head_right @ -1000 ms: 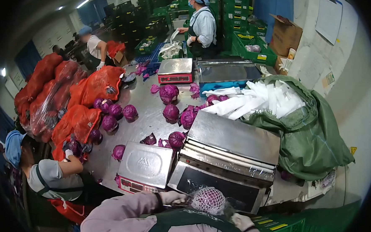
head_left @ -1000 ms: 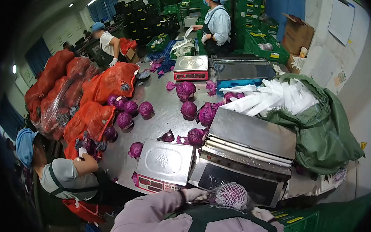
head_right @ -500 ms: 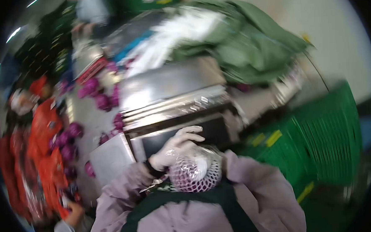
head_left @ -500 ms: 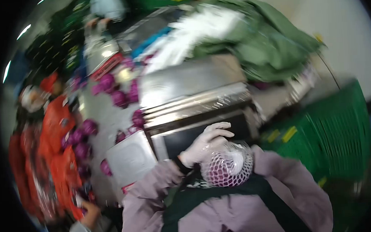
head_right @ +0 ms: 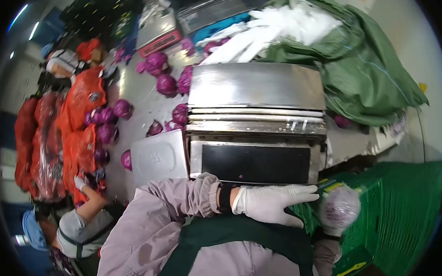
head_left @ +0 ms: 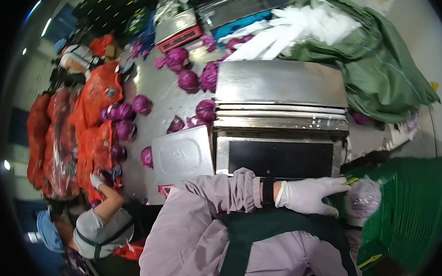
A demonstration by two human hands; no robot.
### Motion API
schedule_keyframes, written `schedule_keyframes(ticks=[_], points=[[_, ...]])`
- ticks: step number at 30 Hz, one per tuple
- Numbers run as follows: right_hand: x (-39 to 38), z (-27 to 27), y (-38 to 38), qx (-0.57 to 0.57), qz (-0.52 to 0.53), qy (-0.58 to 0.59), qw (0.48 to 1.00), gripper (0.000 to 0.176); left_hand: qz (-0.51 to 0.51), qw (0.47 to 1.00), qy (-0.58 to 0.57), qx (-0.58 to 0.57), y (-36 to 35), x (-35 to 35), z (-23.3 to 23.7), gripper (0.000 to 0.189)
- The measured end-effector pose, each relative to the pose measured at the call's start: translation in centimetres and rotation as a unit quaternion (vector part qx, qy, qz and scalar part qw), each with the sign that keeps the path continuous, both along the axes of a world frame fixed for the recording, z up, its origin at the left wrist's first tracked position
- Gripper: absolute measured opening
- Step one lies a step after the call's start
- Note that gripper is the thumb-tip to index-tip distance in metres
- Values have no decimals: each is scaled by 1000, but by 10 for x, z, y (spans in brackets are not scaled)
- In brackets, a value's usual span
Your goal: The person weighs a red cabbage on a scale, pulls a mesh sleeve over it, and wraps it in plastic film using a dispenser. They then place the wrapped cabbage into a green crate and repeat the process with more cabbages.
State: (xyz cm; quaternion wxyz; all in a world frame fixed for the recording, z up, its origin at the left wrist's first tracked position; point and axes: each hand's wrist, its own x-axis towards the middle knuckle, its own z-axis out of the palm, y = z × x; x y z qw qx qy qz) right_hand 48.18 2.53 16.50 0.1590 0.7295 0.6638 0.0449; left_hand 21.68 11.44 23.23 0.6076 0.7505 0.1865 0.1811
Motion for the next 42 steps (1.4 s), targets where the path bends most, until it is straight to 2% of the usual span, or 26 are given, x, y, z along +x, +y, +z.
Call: schedule_keyframes(ticks=[1,2,3,4,5,6,7,8,9,12,15,16,17,19,21,23,26,27,29,30,31,34,37,38,41,42], points=[[49,-38,-27,29,42,-22,998,53,44,997,-21,66,5,-13,1,61],[94,-83,-63,126,14,-3,992,60,87,995,-28,40,15,-31,3,52],[124,-111,-90,154,-163,267,937,66,171,982,-29,77,23,-53,-2,42],[157,-140,-116,210,-207,462,836,71,249,963,-1,107,32,-75,-14,36],[160,-135,-131,177,-221,377,882,64,323,943,53,61,37,-102,-22,34],[154,-131,-121,-45,-167,32,984,55,398,911,93,54,37,-128,-29,35],[147,-131,-110,-251,-84,-322,909,49,445,880,162,23,39,-156,-42,36],[122,-104,-90,-292,-221,-141,920,49,485,854,186,-3,38,-184,-54,37],[129,-119,-100,-258,-288,-85,918,49,497,835,229,56,35,-214,-75,36],[143,-139,-108,-171,-436,-8,884,49,528,807,263,-9,36,-279,-89,44],[162,-151,-78,32,-605,123,786,48,584,776,177,-159,59,-320,-100,44],[171,-149,-56,133,-630,179,744,49,602,759,195,-154,70,-335,-108,47],[176,-145,-30,232,-625,237,706,49,617,740,209,-169,85,-355,-121,51],[217,-159,24,388,-441,320,743,46,663,698,214,-165,118,-386,-136,62],[201,-125,97,399,-314,347,788,47,703,659,189,-189,157,-423,-163,75],[167,-88,160,380,-256,417,785,49,733,633,217,-120,194,-430,-161,90],[63,-28,230,345,-217,604,685,49,741,604,295,10,249,-450,-195,110],[4,12,249,297,-261,562,727,46,720,613,324,-17,261,-447,-187,120],[10,-15,271,303,-45,522,796,45,692,589,414,43,284,-443,-205,128],[-23,-1,279,286,-16,495,820,45,670,599,439,-4,290,-447,-218,134],[-33,-3,286,268,-8,481,835,45,679,597,426,-19,293,-452,-232,125],[-71,-2,298,206,-35,565,799,45,754,628,120,-152,295,-459,-240,94],[-108,4,304,158,-86,647,741,43,743,645,-6,-179,285,-441,-232,88],[-120,7,303,147,-56,653,741,43,744,637,-64,-191,278,-434,-221,89],[-182,31,295,89,13,685,723,41,739,626,-173,-182,239,-405,-148,78],[-210,42,289,60,27,702,710,40,714,656,-190,-154,220,-393,-113,80]])
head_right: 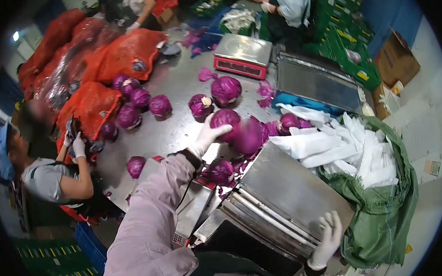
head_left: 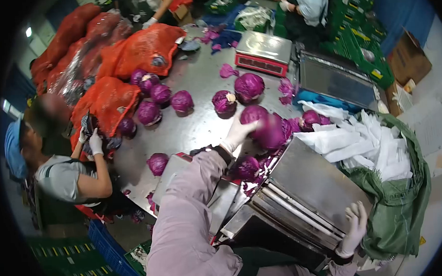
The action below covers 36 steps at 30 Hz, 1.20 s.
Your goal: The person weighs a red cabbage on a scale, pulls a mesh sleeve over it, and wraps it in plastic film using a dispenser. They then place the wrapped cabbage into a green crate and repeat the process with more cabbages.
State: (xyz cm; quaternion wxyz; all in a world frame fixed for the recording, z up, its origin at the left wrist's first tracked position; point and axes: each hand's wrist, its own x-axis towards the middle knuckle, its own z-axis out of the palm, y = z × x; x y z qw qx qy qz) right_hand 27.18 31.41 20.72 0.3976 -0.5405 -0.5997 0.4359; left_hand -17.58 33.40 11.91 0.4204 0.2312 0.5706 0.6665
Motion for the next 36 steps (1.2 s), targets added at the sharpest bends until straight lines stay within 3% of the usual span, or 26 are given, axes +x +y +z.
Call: schedule_keyframes(ticks=[3,6,7,8,9,11,12,13,15,16,17,19,20,21,23,24,25,27,30,32,36], points=[[-66,6,-22,-94,164,136,973,54,-64,986,101,115,-61,48,75,90],[-129,13,-50,-225,305,353,855,86,-93,965,243,18,-134,103,125,95],[-147,47,-59,-307,352,384,796,76,-118,970,208,50,-154,117,134,84],[-147,36,-72,-320,312,361,818,62,-131,983,123,36,-170,124,136,79],[-146,24,-82,-311,321,385,807,58,-146,989,33,12,-184,129,135,73],[-134,32,-104,-384,338,403,759,62,-63,997,15,38,-211,134,127,63],[-132,36,-119,-390,328,391,767,63,-75,993,8,87,-223,143,107,61],[-131,38,-131,-393,320,380,773,65,-124,961,-205,140,-236,158,100,60],[-121,27,-140,-361,345,287,817,69,-97,894,-412,149,-262,177,76,56],[-116,19,-140,-301,389,231,839,74,-93,886,-431,142,-268,185,82,55],[-115,14,-145,-231,372,182,881,75,-93,887,-433,131,-274,188,82,55],[-101,27,-148,-193,419,52,886,73,-82,880,-446,145,-281,196,85,58],[-99,15,-152,-12,372,-5,928,68,-44,911,-402,86,-285,201,88,63],[-103,12,-156,198,291,-15,936,55,-52,911,-395,103,-290,200,84,62],[-92,40,-161,173,278,-23,945,41,-10,933,-353,73,-296,199,82,60],[-88,49,-168,87,281,53,954,35,-12,934,-351,70,-298,198,82,60],[-87,48,-170,89,279,56,955,35,-4,940,-334,73,-300,197,83,59],[-83,43,-175,223,354,57,906,32,3,946,-315,76,-304,195,83,58],[-82,44,-185,166,339,64,924,27,-7,953,-295,73,-310,186,76,56],[-79,46,-184,151,349,43,924,24,-6,951,-298,86,-313,179,63,44],[-79,48,-181,135,406,21,904,21,-42,967,-245,56,-320,183,94,45]])
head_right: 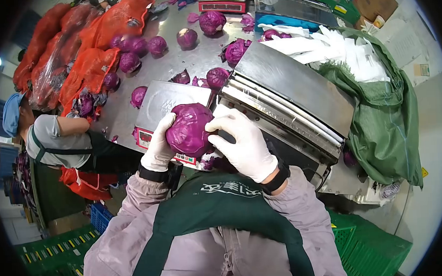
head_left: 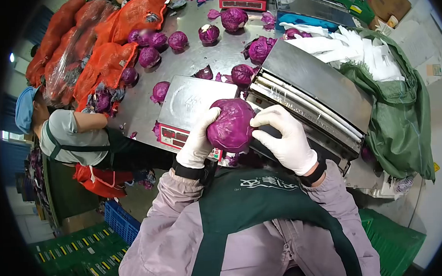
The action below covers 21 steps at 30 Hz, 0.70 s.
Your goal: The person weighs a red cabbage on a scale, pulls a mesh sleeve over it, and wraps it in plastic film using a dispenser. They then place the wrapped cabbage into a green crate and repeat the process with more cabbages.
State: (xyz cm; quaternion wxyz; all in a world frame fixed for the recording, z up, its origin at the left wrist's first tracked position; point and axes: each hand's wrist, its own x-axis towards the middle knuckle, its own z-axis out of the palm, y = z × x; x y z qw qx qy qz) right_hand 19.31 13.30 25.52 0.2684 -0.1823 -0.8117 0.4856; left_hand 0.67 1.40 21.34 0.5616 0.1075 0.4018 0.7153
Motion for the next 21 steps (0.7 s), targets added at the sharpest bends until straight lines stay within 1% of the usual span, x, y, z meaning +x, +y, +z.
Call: schedule_keyframes(ticks=[2,3,4,5,6,7,8,9,10,11,13,14,15,17,19,21], points=[[-4,-1,-6,29,-19,31,999,19,6,1000,3,-4,-3,-1,3,45],[-5,-1,-9,30,-18,32,999,19,9,1000,7,-2,-3,-3,4,45],[-6,2,-11,9,-4,37,999,19,-11,1000,9,-4,-5,-5,5,46],[-8,8,-9,-1,10,48,999,20,39,996,78,-8,-7,1,5,47],[-8,7,-8,29,12,65,997,19,22,992,123,8,-9,-5,-4,49],[-6,4,-11,2,1,43,999,20,10,994,111,22,-8,-2,9,49],[-8,2,-7,42,25,50,998,20,12,985,169,35,-8,-7,0,46],[-7,2,-8,39,14,48,998,20,14,988,149,27,-7,-1,16,43],[-6,2,-10,24,11,36,999,20,10,990,141,14,-8,-2,18,42],[-7,3,-11,40,10,23,999,22,4,989,147,8,-10,-3,19,42],[-10,-3,-14,67,3,85,994,22,9,985,168,-22,-11,-6,22,42],[-10,-1,-18,60,-9,88,994,24,0,985,171,-23,-11,-8,21,43],[-9,-2,-19,61,-14,88,994,23,-6,984,180,-17,-11,-11,21,43],[-10,-11,-21,81,-22,133,988,21,-20,982,190,-10,-12,-12,21,43],[-5,-11,-25,43,-18,106,993,17,-25,982,186,-18,-15,-9,22,42],[-2,-23,-24,52,3,97,994,14,-29,982,184,-31,-17,-3,23,40]])
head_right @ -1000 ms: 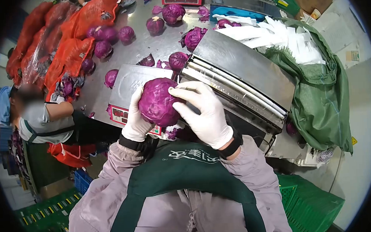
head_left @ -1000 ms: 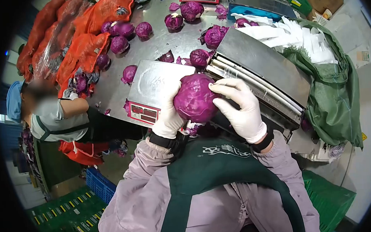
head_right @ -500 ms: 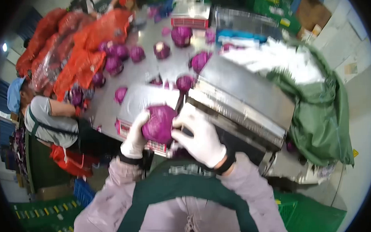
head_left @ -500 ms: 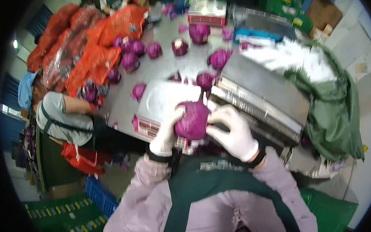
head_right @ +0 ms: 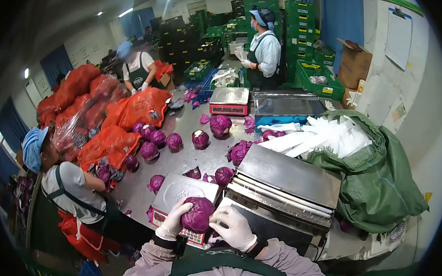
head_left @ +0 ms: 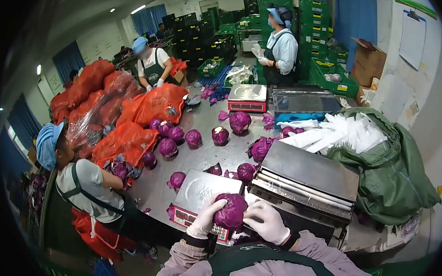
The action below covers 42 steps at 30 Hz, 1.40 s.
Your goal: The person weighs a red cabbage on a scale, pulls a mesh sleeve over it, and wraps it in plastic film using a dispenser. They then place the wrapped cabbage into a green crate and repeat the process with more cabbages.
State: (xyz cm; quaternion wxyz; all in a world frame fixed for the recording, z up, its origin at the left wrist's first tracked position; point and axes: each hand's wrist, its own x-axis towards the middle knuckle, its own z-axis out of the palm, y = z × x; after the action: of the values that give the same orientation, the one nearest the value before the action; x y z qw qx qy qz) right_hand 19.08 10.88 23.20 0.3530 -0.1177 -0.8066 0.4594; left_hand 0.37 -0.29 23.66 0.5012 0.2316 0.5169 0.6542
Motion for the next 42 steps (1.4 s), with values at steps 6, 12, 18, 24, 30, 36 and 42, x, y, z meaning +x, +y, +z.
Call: schedule_keyframes(ticks=[6,12,18,24,30,36,42], points=[[3,6,-8,2,-32,15,999,14,3,1000,-15,-5,-1,4,-6,39],[5,13,-3,84,6,4,996,17,-28,999,-27,22,-3,1,-5,40],[-6,21,-7,92,-10,26,995,23,-4,998,-44,44,-11,7,10,38],[-6,21,-2,52,59,2,997,14,42,994,-102,16,-17,5,3,41],[-6,28,1,117,66,-11,991,10,59,992,-107,22,-14,2,-11,46],[12,11,-28,-81,352,-151,920,6,208,904,-369,57,-11,9,-1,67],[22,-74,-3,205,112,-309,922,31,187,854,-467,135,-23,-2,-21,70]])
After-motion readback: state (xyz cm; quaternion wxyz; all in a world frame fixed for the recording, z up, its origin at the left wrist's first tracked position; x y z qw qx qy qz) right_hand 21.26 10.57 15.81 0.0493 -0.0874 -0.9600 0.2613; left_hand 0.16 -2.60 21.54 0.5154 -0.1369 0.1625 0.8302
